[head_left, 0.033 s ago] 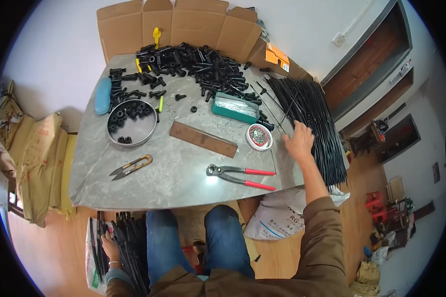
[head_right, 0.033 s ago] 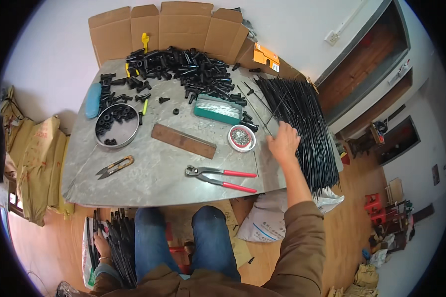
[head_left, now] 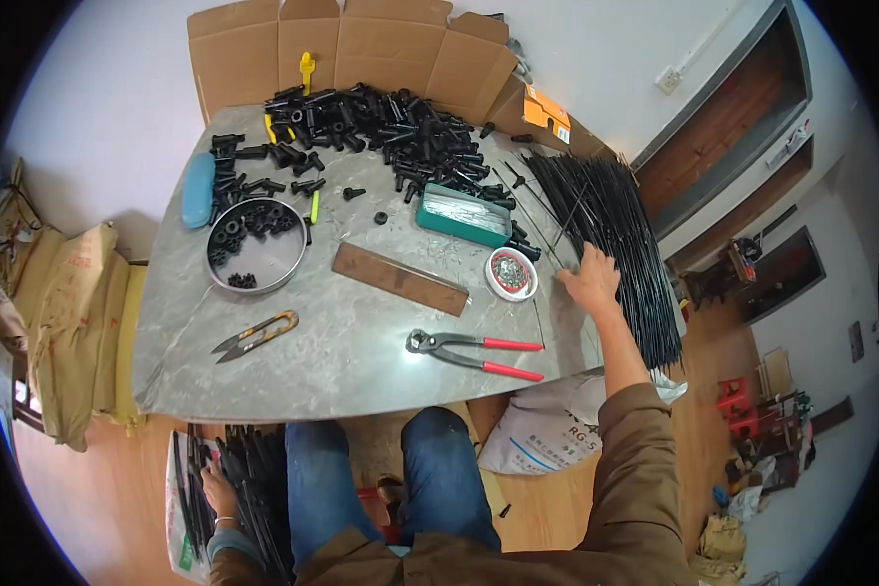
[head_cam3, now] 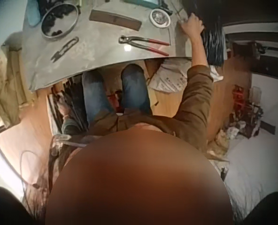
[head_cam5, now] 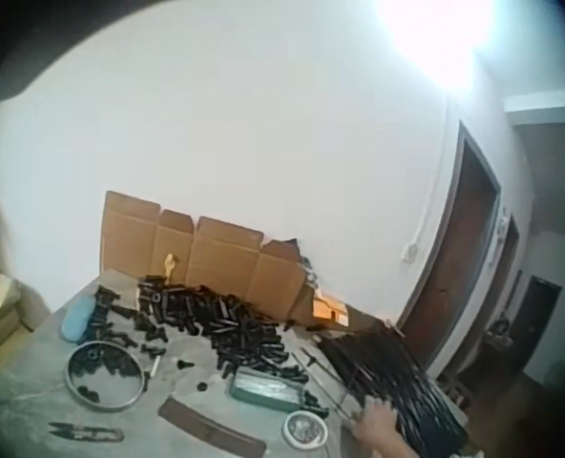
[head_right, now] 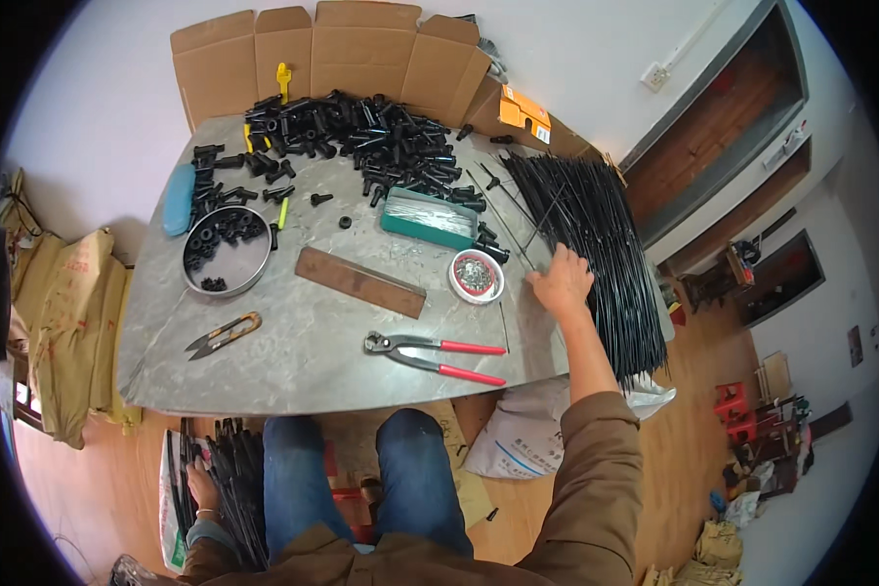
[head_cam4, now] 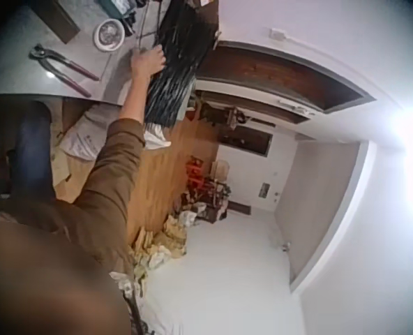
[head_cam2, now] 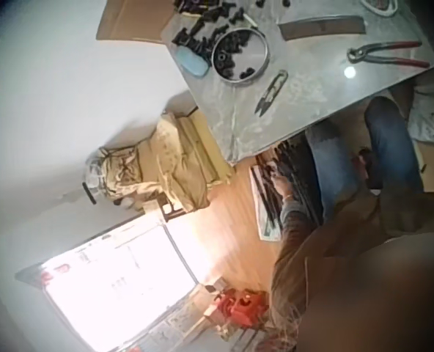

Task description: Assembling small plastic clips onto thin rods at a manufacturing workstation.

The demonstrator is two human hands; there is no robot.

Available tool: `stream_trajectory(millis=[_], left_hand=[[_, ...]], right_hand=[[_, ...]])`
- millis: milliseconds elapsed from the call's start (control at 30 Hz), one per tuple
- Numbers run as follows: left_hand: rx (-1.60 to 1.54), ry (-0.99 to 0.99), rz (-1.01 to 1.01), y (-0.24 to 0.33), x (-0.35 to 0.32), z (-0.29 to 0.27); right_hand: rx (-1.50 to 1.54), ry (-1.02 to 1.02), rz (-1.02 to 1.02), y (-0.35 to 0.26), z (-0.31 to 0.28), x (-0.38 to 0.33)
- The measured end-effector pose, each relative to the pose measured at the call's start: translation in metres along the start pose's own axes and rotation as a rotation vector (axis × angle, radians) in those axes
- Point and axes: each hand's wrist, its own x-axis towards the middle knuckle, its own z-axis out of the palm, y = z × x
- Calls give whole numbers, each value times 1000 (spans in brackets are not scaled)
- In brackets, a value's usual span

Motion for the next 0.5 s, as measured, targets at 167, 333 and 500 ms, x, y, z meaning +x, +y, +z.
stream_trajectory(millis=[167, 333, 500], left_hand=[[435, -56, 30, -19, 5, 52], [183, -267, -15, 40, 6, 46], [52, -213, 97, 18, 15, 64]], right_hand=[[-198, -174, 96, 20, 40, 53], [-11, -293, 260, 18, 37, 74], [63, -447, 190, 22, 27, 76]])
